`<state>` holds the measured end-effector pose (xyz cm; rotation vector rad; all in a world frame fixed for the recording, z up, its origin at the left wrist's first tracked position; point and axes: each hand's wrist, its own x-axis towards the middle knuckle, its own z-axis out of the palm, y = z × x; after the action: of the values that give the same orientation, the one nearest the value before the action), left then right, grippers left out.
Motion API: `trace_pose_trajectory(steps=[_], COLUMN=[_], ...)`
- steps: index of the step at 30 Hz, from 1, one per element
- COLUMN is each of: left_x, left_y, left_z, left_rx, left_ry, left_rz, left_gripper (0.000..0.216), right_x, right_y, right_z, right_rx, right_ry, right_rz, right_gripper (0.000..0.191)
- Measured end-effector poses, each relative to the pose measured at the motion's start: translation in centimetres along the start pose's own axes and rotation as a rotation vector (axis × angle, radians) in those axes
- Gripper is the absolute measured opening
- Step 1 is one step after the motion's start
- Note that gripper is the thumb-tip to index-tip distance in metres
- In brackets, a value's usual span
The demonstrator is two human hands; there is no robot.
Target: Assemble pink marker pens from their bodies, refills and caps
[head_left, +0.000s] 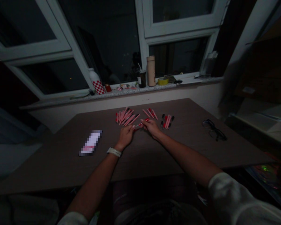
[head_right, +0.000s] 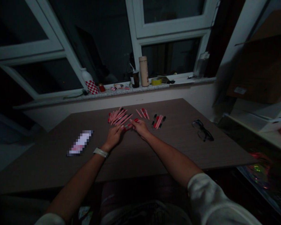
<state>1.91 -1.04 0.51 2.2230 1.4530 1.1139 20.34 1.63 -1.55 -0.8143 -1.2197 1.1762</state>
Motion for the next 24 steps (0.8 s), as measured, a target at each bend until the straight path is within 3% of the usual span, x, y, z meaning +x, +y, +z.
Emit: trace_pose_trajectory(steps=[4,8,16,24], left_x=[0.0,-0.1,0.3,0.2], left_y=[-0.3,-0.6,-1.4,-1.2], left_z=[-0.1,0.1,0.3,0.2], left_rx=[-0.085,-0.159,-0.208,-0.2], left_ry=[0.012,-0.017,0.033,0.027], left_rz=[-0.06,-0.109,-0.027,-0.024], left_gripper=[0.054,0.061,0.034,0.04], right_x=[-0.2,-0.2,0.4,0.3], right_y=[-0.2,0.3,0.6,0.5], right_z=[0.6,0.8,-0.5,-0.2], right_rx=[0.062,0.065,0.07,0.122], right_ry=[-0.04,0.014,0.153,0.113], right_rz=[-0.032,-0.016,0.083,0.106], right_gripper=[0.05,0.05,0.052,0.054])
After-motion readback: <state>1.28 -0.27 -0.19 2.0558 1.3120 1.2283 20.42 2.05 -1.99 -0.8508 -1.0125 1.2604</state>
